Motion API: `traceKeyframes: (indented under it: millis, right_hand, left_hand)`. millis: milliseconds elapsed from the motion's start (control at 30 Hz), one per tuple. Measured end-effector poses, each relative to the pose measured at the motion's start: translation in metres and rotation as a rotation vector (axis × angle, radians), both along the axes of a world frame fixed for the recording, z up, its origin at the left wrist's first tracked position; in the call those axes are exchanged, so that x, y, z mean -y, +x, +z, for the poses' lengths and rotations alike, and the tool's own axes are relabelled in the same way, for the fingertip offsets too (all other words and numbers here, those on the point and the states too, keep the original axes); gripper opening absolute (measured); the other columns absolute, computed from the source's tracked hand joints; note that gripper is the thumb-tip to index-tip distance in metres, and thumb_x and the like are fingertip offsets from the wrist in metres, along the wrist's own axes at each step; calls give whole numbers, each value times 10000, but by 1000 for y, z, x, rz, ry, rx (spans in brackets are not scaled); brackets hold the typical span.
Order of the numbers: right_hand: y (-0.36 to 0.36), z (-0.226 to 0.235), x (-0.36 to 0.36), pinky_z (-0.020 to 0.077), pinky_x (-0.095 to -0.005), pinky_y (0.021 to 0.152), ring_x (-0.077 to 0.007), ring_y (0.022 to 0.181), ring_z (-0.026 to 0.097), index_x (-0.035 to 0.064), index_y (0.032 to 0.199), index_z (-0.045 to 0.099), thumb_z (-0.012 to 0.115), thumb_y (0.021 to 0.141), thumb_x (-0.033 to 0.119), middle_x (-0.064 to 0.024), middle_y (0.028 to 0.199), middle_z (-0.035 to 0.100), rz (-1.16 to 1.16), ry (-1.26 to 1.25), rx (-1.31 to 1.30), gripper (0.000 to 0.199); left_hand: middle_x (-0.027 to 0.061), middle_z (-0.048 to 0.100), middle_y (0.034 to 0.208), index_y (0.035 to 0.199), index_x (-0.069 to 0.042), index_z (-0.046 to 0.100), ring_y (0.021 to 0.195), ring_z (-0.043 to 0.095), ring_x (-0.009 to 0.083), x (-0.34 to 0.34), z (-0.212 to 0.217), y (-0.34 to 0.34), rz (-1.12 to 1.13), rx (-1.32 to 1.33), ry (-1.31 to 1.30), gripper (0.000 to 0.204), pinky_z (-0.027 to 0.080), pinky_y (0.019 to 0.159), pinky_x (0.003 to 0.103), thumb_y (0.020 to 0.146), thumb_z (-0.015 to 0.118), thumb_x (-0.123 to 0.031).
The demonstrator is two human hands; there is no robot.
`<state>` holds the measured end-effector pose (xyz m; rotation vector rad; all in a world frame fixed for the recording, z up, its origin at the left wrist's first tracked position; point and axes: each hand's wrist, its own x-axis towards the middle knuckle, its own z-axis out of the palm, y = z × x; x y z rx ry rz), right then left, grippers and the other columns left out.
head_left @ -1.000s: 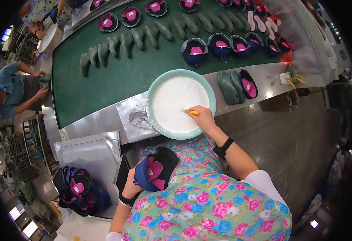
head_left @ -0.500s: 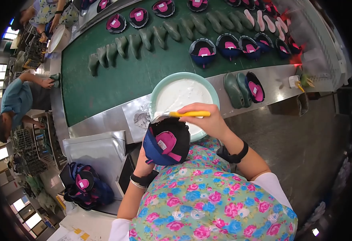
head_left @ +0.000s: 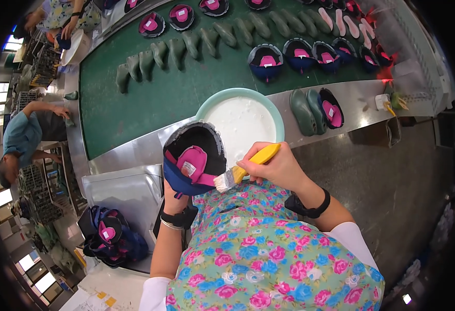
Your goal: Applying glue to the inside and edges of shoe uppers using a brush and glue bowl
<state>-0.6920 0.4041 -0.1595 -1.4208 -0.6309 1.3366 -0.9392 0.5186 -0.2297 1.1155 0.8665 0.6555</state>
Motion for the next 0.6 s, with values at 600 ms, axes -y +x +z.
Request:
traceKeyframes:
  millis: [600]
  right_hand:
    - [-109,22,-106,499,-265,717,-146,820,648,46,948,700,744,757,37,-57,891,693,556,667,242,196]
  left_hand:
    - [155,583,1199,1189,-23,551,1110,579,261,-6,10,-88,117,576,-1071,351,455,982,462,909,500,-228]
